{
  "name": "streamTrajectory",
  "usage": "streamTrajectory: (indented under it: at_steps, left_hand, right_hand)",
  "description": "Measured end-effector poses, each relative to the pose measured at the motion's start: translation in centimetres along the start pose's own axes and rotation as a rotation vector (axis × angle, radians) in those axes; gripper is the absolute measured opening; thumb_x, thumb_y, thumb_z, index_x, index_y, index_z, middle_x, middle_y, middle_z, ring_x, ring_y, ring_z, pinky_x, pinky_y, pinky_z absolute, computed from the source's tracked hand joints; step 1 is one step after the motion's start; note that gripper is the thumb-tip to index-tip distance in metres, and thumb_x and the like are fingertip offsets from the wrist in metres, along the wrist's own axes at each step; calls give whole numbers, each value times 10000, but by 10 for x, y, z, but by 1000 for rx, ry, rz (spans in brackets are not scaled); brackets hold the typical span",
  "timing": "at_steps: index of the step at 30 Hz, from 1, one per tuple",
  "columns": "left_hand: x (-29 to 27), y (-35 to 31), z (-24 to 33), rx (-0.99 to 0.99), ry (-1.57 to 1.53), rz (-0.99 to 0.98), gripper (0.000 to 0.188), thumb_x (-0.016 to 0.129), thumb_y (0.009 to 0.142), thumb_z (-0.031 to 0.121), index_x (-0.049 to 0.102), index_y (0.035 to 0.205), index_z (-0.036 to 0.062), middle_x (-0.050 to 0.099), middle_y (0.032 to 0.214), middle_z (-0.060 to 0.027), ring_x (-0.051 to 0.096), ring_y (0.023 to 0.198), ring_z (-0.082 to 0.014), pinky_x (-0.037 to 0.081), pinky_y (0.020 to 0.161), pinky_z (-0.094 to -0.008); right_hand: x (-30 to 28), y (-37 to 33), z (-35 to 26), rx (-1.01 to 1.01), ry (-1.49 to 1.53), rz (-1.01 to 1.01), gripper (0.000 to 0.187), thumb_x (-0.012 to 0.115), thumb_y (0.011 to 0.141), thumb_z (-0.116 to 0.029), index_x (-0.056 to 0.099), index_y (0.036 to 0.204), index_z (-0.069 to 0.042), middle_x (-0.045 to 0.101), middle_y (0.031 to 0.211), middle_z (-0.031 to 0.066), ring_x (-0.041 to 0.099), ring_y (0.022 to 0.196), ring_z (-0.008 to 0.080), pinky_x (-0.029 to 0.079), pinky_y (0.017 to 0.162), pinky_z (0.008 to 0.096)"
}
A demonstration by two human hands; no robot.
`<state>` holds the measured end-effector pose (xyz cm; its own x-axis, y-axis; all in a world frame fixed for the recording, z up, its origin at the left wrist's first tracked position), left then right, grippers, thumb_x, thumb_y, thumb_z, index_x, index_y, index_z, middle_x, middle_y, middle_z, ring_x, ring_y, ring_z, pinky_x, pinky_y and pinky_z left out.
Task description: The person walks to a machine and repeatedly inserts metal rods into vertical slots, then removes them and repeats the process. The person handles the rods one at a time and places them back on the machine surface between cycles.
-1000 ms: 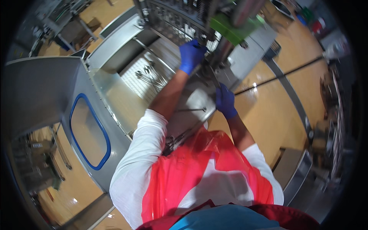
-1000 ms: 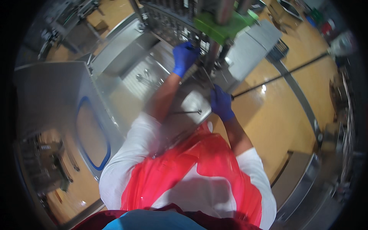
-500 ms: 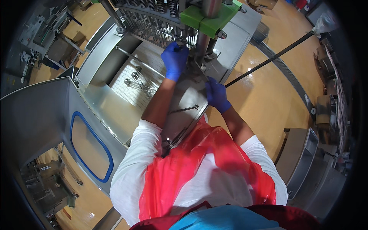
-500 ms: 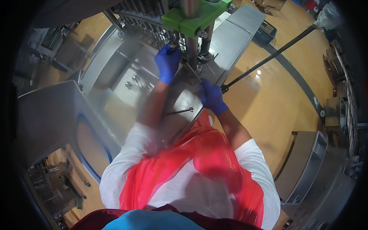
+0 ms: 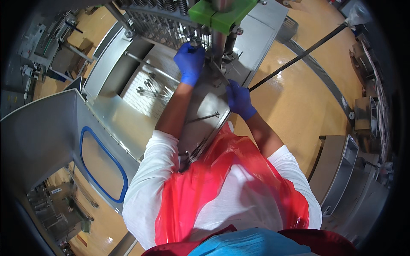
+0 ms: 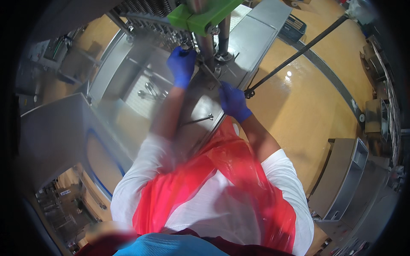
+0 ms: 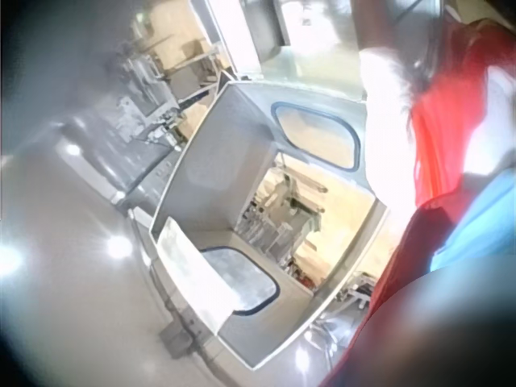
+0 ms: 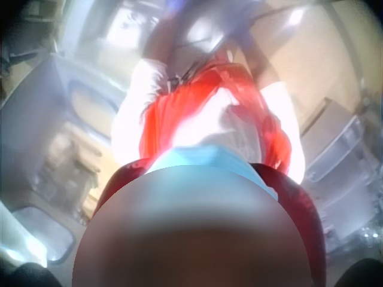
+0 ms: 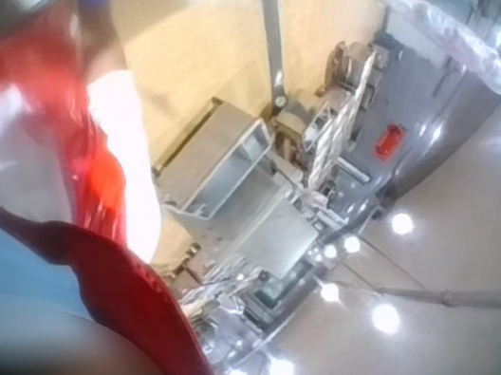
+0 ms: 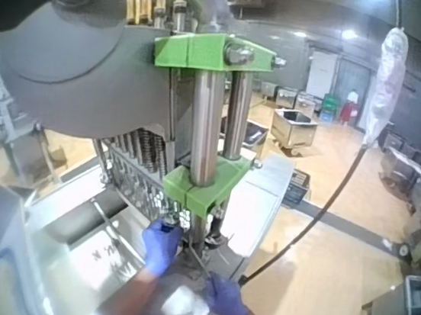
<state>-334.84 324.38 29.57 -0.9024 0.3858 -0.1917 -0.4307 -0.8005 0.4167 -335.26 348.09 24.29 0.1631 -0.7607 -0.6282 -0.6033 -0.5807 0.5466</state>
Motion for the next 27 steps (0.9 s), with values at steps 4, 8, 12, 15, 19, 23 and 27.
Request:
streamTrajectory:
  at_steps: [4, 8, 12, 15, 19, 23, 27]
  left_hand:
    - [-4, 14, 2, -24, 16, -159, 213, 780, 726, 198, 707, 818, 21, 696, 695, -114, 642, 609, -201, 506, 619, -349]
    - [-1, 0, -8, -63, -58, -184, 272, 788, 792, 219, 720, 940, 2, 714, 762, -92, 642, 692, -149, 507, 674, -315]
    - [-23, 21, 9, 92, 267, -40, 174, 796, 714, 147, 676, 714, 21, 698, 667, -102, 652, 605, -186, 509, 615, -335]
    - [-101, 117, 19, 258, -138, 234, 179, 797, 766, 127, 672, 757, -1, 664, 686, -30, 569, 622, -117, 480, 597, -307]
    - [-167, 138, 49, 165, -81, 5, 194, 670, 868, 99, 710, 996, -41, 732, 831, -92, 671, 724, -156, 527, 718, -302]
    - [-181, 108, 16, -130, -309, 93, 192, 716, 846, 151, 682, 899, -30, 669, 739, -56, 612, 637, -134, 506, 605, -295]
    - [-179, 96, -63, -226, -631, 174, 130, 670, 861, 129, 643, 915, 14, 634, 742, -47, 617, 641, -149, 531, 609, -297]
  right_hand:
    - [-5, 1, -2, -13, 32, 9, 284, 629, 920, -130, 599, 1183, -27, 668, 718, 174, 659, 623, 384, 514, 570, 488]
    - [0, -2, 0, -9, 14, 32, 289, 634, 921, -137, 593, 1187, -30, 668, 711, 167, 655, 612, 386, 514, 563, 487]
    - [2, 0, -4, -24, 48, 10, 299, 634, 925, -142, 582, 1198, -32, 665, 705, 167, 649, 600, 389, 509, 553, 489]
    - [10, -10, 7, 6, -155, -80, 297, 618, 937, -150, 577, 1210, -40, 664, 714, 175, 654, 615, 388, 511, 560, 494]
    - [-2, 6, -11, 27, -7, -28, 269, 600, 956, -179, 620, 1206, -79, 700, 819, 169, 674, 678, 388, 530, 602, 479]
    - [0, 4, -10, -31, -50, -62, 287, 605, 957, -193, 626, 1226, -97, 701, 871, 169, 677, 724, 387, 534, 633, 477]
    - [-3, 14, -22, -20, -113, -309, 339, 618, 938, -192, 623, 1271, -128, 677, 983, 153, 663, 892, 365, 529, 769, 476]
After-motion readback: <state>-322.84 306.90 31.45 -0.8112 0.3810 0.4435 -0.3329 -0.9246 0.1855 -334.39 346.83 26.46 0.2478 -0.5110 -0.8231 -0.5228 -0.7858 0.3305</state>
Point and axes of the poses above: each hand's wrist, its own y-axis towards the middle knuckle, its own x-axis out of the palm, z = x × y, the point moved 4 cm from there along y, towards the middle knuckle
